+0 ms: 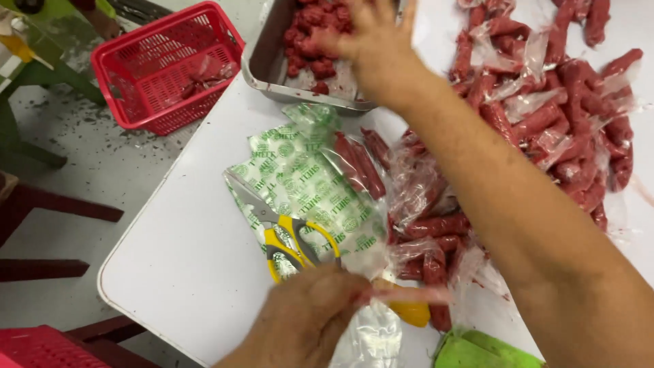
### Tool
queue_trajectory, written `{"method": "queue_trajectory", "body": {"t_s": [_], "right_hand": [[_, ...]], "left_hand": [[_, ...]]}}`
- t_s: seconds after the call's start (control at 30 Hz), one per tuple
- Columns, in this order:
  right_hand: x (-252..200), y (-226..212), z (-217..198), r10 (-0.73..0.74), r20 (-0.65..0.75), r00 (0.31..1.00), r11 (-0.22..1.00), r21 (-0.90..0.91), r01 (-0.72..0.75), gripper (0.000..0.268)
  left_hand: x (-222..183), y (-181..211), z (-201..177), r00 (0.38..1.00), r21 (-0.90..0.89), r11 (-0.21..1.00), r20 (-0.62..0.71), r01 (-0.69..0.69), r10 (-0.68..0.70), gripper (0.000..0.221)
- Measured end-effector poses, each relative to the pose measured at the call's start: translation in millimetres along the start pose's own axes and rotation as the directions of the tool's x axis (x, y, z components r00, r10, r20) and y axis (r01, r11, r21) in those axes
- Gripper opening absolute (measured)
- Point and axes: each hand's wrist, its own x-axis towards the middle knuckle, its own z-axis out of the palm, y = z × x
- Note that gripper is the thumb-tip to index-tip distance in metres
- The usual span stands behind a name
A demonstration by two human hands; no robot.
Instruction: The person repeatedly picks up small sausages from a pile on a white table and places them into clear plastic bags. They use their hands to push the sausage into the bag and then tie the open end of the bag to seal it. The finished packages are placed on the table.
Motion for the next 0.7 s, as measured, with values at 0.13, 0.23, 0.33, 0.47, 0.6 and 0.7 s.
{"method": "queue_trajectory", "body": {"t_s": [0.13,0.23,0.33,0.47,0.6,0.7], "right_hand": [[-79,14,-12,-0.117,0.641,0.759,0.882,-0.284,0.376,0.046],[-144,19,-34,-0.377,0.563,0.736,0.922,0.305,0.239,0.043],[-198,41,-47,-0.225,0.337,0.914,0.935,0.339,0.105,0.04],[-277,39,-88,-0.628,0.143,0.765,0.736,-0.209,0.644,0.02],[-355,38,-116,-0.01,0.17,0.985,0.997,0.081,-0.004,0.027],[-408,36,-124,0.145,0.149,0.978,0.954,0.242,-0.179,0.032]], "left_hand": [[38,5,-8,0.927,0.34,0.935,-0.307,-0.103,0.213,0.015],[55,16,2,0.887,0.244,0.961,-0.406,-0.128,0.221,0.018],[66,35,22,0.835,0.112,0.949,-0.453,-0.294,0.312,0.016],[71,69,60,0.998,-0.87,0.488,-0.069,-0.068,0.016,0.027],[49,84,102,0.982,-0.864,0.502,0.129,0.043,0.138,0.022],[21,86,115,0.828,-0.073,0.833,0.092,-0.549,0.553,0.027]]}}
